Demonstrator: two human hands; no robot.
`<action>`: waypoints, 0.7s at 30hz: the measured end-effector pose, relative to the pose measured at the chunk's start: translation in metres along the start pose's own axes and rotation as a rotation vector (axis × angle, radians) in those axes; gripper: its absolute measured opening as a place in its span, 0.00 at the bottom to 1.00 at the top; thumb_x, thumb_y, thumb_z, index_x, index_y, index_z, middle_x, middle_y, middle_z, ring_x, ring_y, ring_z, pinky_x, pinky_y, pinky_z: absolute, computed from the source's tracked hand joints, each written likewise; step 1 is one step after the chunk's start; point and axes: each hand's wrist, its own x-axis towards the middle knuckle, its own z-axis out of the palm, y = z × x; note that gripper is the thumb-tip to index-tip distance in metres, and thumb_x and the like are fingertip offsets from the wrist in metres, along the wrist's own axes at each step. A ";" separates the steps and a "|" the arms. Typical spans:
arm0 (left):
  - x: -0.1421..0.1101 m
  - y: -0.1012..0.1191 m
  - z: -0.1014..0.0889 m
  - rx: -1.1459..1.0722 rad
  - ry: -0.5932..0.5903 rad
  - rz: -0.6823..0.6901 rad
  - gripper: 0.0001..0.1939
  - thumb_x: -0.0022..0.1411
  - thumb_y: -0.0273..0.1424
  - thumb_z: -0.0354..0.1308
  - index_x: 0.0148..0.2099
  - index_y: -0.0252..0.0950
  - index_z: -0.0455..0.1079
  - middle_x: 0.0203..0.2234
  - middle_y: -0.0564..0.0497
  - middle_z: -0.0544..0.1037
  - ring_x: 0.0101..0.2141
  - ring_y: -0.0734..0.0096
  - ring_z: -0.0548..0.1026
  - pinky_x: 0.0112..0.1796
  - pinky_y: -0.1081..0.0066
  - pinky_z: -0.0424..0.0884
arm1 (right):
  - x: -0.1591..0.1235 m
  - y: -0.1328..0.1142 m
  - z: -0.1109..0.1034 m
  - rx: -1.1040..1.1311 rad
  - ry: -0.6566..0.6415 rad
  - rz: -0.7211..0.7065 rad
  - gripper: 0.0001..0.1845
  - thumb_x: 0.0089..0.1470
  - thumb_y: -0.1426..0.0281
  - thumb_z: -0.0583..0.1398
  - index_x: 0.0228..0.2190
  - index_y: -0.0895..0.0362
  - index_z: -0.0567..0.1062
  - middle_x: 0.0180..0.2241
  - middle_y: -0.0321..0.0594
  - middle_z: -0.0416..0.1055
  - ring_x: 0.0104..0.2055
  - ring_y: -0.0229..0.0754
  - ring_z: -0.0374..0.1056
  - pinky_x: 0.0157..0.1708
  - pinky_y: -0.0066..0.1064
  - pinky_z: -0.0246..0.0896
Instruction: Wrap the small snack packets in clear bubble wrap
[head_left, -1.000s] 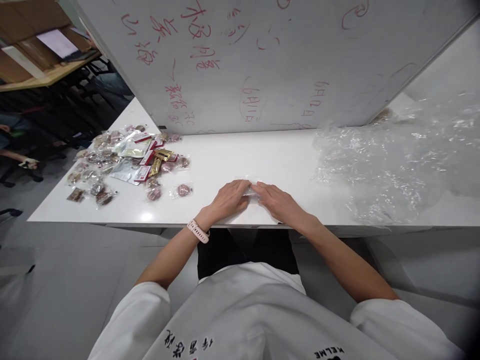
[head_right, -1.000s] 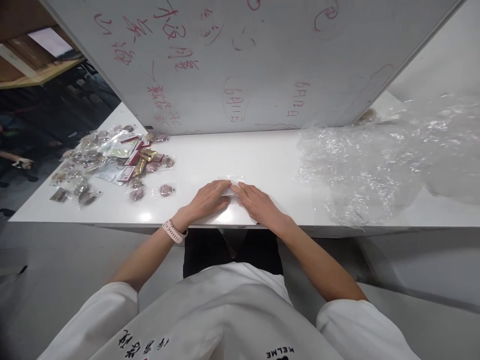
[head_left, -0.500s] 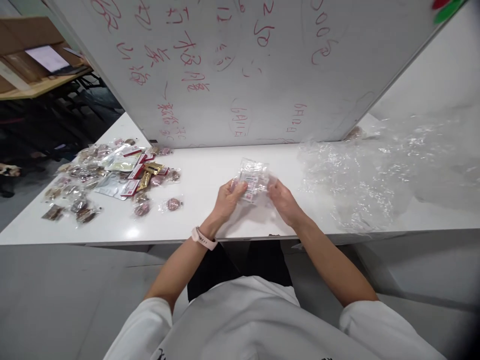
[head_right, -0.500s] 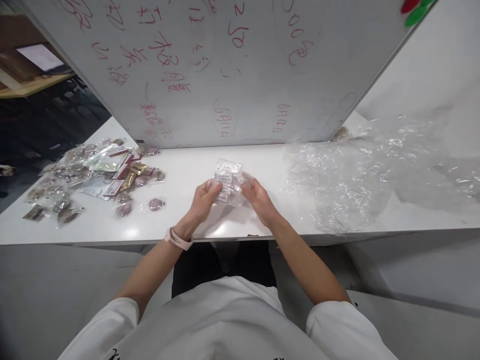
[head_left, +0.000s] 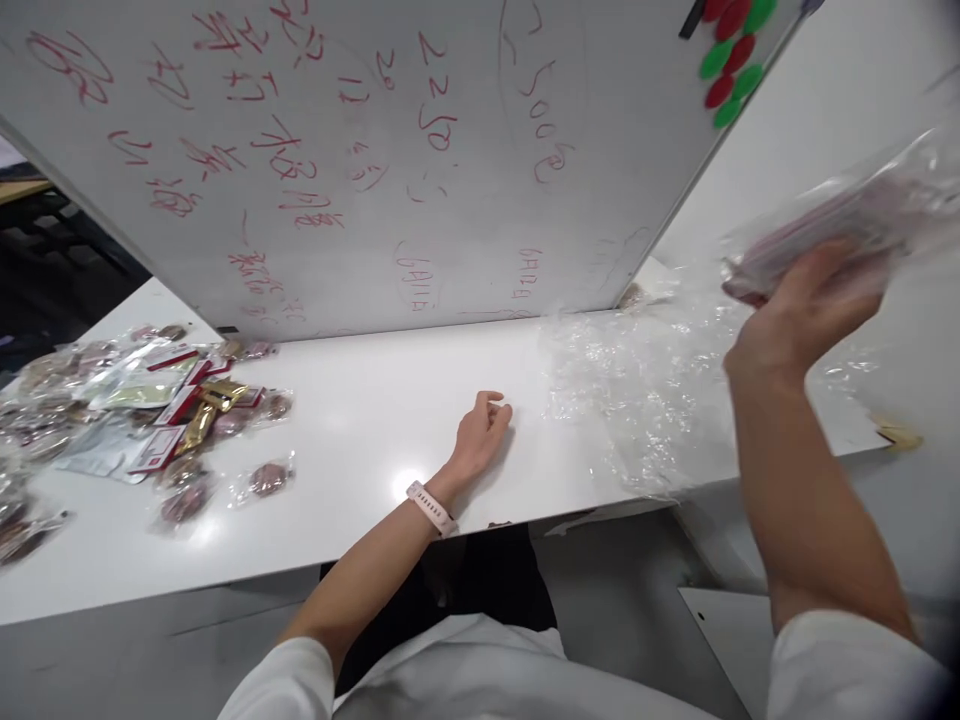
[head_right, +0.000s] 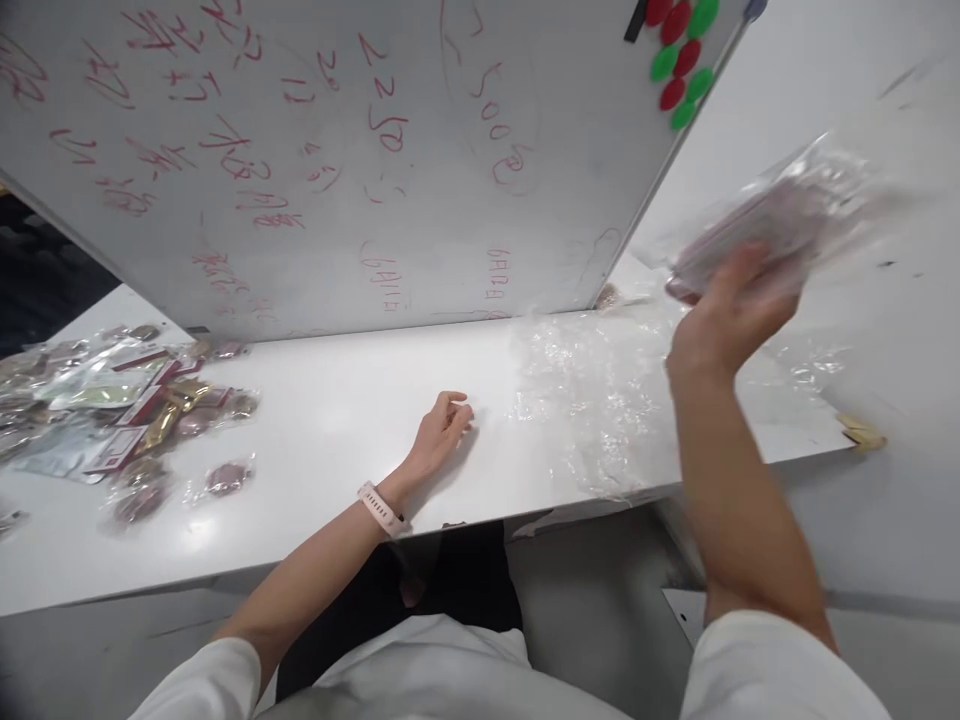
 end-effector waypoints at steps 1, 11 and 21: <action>0.006 -0.005 0.000 -0.017 0.010 -0.038 0.14 0.69 0.38 0.52 0.52 0.37 0.64 0.36 0.47 0.78 0.34 0.68 0.77 0.37 0.66 0.73 | 0.032 0.012 0.003 -0.015 0.072 0.050 0.27 0.70 0.67 0.40 0.67 0.57 0.53 0.65 0.56 0.55 0.57 0.40 0.69 0.44 0.34 0.75; 0.017 -0.019 0.000 -0.009 -0.005 -0.012 0.10 0.64 0.31 0.51 0.46 0.37 0.69 0.25 0.55 0.73 0.30 0.71 0.74 0.34 0.70 0.68 | 0.113 0.118 0.071 -0.252 -0.303 0.582 0.24 0.69 0.70 0.51 0.60 0.71 0.62 0.49 0.58 0.71 0.30 0.26 0.67 0.32 0.28 0.62; 0.019 -0.021 0.003 0.028 -0.014 -0.068 0.09 0.63 0.32 0.51 0.42 0.37 0.71 0.26 0.53 0.75 0.25 0.74 0.68 0.30 0.71 0.63 | 0.120 0.172 0.110 -0.241 -0.404 0.485 0.20 0.65 0.62 0.60 0.53 0.59 0.71 0.52 0.47 0.71 0.49 0.44 0.71 0.47 0.42 0.71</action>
